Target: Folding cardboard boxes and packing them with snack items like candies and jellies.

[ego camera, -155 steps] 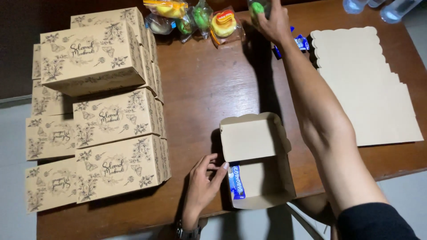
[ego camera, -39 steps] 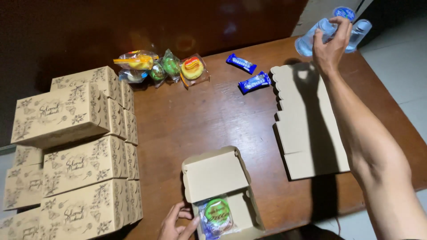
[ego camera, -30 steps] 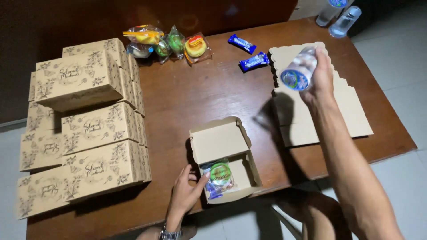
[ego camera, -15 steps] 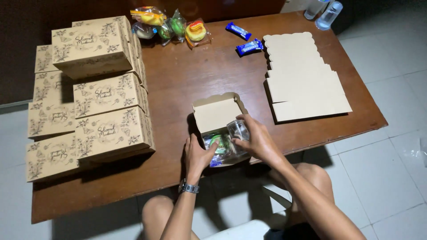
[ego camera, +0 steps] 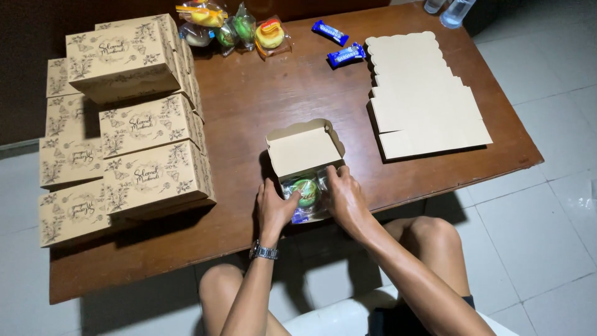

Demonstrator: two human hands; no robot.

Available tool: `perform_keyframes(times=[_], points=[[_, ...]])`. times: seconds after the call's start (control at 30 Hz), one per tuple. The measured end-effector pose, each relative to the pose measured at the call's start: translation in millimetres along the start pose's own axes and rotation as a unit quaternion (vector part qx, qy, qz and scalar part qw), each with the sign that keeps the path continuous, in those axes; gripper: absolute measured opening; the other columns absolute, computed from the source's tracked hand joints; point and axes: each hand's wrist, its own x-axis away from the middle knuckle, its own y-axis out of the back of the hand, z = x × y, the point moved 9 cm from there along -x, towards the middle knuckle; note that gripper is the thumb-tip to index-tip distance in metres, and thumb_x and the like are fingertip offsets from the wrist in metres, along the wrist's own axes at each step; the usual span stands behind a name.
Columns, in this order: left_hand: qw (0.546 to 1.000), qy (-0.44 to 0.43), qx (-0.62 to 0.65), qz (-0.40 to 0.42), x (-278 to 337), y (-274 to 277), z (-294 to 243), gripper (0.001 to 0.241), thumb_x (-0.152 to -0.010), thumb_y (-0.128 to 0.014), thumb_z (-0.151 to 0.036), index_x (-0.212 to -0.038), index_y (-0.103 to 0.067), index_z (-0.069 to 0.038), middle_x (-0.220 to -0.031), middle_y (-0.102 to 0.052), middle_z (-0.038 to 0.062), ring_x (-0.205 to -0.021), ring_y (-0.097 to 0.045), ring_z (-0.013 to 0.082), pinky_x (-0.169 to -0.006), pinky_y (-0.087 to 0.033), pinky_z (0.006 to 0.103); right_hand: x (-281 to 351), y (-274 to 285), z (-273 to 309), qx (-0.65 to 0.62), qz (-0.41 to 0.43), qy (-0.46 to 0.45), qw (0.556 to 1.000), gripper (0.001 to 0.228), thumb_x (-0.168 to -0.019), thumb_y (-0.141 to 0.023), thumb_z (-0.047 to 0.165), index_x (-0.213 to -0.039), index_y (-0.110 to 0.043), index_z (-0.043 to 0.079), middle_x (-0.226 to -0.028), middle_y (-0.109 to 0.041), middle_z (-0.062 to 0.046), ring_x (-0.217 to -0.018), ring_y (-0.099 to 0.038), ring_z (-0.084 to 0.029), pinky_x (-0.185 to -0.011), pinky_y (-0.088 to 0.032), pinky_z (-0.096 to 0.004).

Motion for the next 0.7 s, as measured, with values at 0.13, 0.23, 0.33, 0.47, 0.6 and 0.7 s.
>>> perform_keyframes(times=[0.13, 0.23, 0.33, 0.47, 0.6, 0.7], points=[[1.000, -0.004, -0.005, -0.009, -2, 1, 2, 0.098, -0.078, -0.072, -0.044, -0.156, -0.033, 0.002, -0.157, -0.039, 0.023, -0.149, -0.034, 0.0382, -0.117, -0.036, 0.0541, -8, -19, -8, 0.008, 0.012, 0.001, 1.000, 0.054, -0.075, -0.082, 0.008, -0.119, -0.050, 0.002, -0.108, -0.056, -0.021, -0.090, -0.071, -0.052, -0.078, -0.061, -0.060], [1.000, -0.010, -0.016, -0.012, -2, 1, 4, 0.098, -0.078, -0.073, -0.045, -0.155, -0.035, 0.003, -0.156, -0.040, 0.024, -0.148, -0.036, 0.0385, -0.117, -0.036, 0.0540, -6, -7, -3, -0.004, -0.004, 0.011, 1.000, 0.051, -0.075, -0.081, 0.006, -0.118, -0.052, 0.000, -0.109, -0.055, -0.023, -0.090, -0.070, -0.054, -0.076, -0.061, -0.061], [0.999, -0.023, -0.009, -0.023, -4, 2, 3, 0.094, -0.080, -0.073, -0.043, -0.153, -0.038, 0.004, -0.152, -0.045, 0.025, -0.146, -0.040, 0.0392, -0.116, -0.038, 0.0536, -4, 3, 1, 0.003, -0.026, 0.060, 0.998, 0.047, -0.076, -0.082, 0.011, -0.113, -0.057, -0.002, -0.104, -0.055, -0.022, -0.090, -0.069, -0.053, -0.075, -0.061, -0.060], [0.999, -0.039, 0.010, -0.028, -4, 3, 1, 0.090, -0.082, -0.072, -0.039, -0.151, -0.040, 0.008, -0.149, -0.047, 0.027, -0.144, -0.042, 0.0421, -0.116, -0.039, 0.0535, -2, -2, -6, 0.042, 0.037, 0.061, 0.997, 0.058, -0.070, -0.088, 0.027, -0.116, -0.061, 0.003, -0.106, -0.058, -0.019, -0.092, -0.071, -0.047, -0.078, -0.063, -0.055], [0.999, -0.044, 0.011, -0.028, -7, 2, 5, 0.090, -0.082, -0.073, -0.040, -0.151, -0.041, 0.008, -0.147, -0.049, 0.026, -0.143, -0.043, 0.0412, -0.115, -0.039, 0.0527, -4, 3, -2, 0.034, 0.058, 0.029, 0.997, 0.060, -0.071, -0.088, 0.024, -0.119, -0.061, 0.001, -0.108, -0.061, -0.022, -0.091, -0.072, -0.049, -0.076, -0.063, -0.055], [0.999, -0.044, 0.013, -0.024, 2, 5, -8, 0.088, -0.083, -0.072, -0.040, -0.149, -0.041, 0.010, -0.147, -0.049, 0.027, -0.142, -0.043, 0.0416, -0.116, -0.039, 0.0522, -1, -13, -4, 0.068, 0.049, 0.034, 0.996, 0.059, -0.071, -0.089, 0.018, -0.121, -0.064, -0.002, -0.108, -0.062, -0.024, -0.092, -0.072, -0.049, -0.077, -0.063, -0.056]])
